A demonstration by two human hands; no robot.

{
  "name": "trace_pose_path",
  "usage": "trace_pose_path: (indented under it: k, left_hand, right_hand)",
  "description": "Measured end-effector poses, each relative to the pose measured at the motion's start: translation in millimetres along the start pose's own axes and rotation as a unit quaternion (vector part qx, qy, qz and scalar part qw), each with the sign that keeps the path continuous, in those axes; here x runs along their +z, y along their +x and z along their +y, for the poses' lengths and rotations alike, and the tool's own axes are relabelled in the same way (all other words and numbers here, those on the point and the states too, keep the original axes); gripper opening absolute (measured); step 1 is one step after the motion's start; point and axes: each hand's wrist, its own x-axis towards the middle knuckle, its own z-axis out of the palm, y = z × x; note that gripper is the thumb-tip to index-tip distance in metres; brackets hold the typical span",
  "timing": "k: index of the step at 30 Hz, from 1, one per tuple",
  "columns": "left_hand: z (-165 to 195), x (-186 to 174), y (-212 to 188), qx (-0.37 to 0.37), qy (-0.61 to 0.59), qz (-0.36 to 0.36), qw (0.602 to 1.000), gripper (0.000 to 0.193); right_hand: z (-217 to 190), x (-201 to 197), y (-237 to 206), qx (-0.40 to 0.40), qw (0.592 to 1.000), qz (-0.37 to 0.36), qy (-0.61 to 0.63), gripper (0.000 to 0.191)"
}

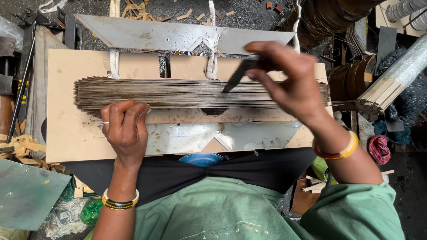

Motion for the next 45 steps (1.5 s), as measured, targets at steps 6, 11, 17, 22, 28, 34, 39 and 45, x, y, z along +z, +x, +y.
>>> trace_pose_path:
  k: [6,11,17,22,28,34,39,45]
  left_hand:
    - [1,-5,5,0.022,-0.01,-0.014,1.0,0.025]
    - [-3,-11,5,0.042,-0.02,-0.019,0.999,0.022]
    - [-12,-16,7,0.055,-0.035,-0.013,0.998,0.025]
    - [-17,-15,15,0.057,-0.02,-0.026,0.998,0.022]
    - [-15,-15,19,0.067,-0.005,-0.025,0.997,0.018]
    - [-24,-12,9,0.039,0.002,-0.048,0.998,0.018]
    - [-28,-14,-5,0.023,0.032,-0.068,0.997,0.022]
    - [-37,-12,-11,0.046,0.016,-0.082,0.995,0.02]
  right_hand:
    - [22,16,-11,-0.007,0.999,-0.046,-0.025,0.039]
    - [58,-3,-37,-0.09,0.973,-0.178,-0.115,0.074]
    - [78,3,-52,-0.202,0.86,-0.361,-0.297,0.069]
    - [90,5,-70,-0.111,0.883,-0.392,-0.234,0.072]
    - [104,8,-84,-0.074,0.87,-0.413,-0.26,0.08]
    - [112,23,-83,-0.114,0.885,-0.379,-0.244,0.093]
    - [107,32,-82,-0.108,0.851,-0.416,-0.301,0.094]
    - [107,35,-81,-0.174,0.85,-0.363,-0.339,0.086]
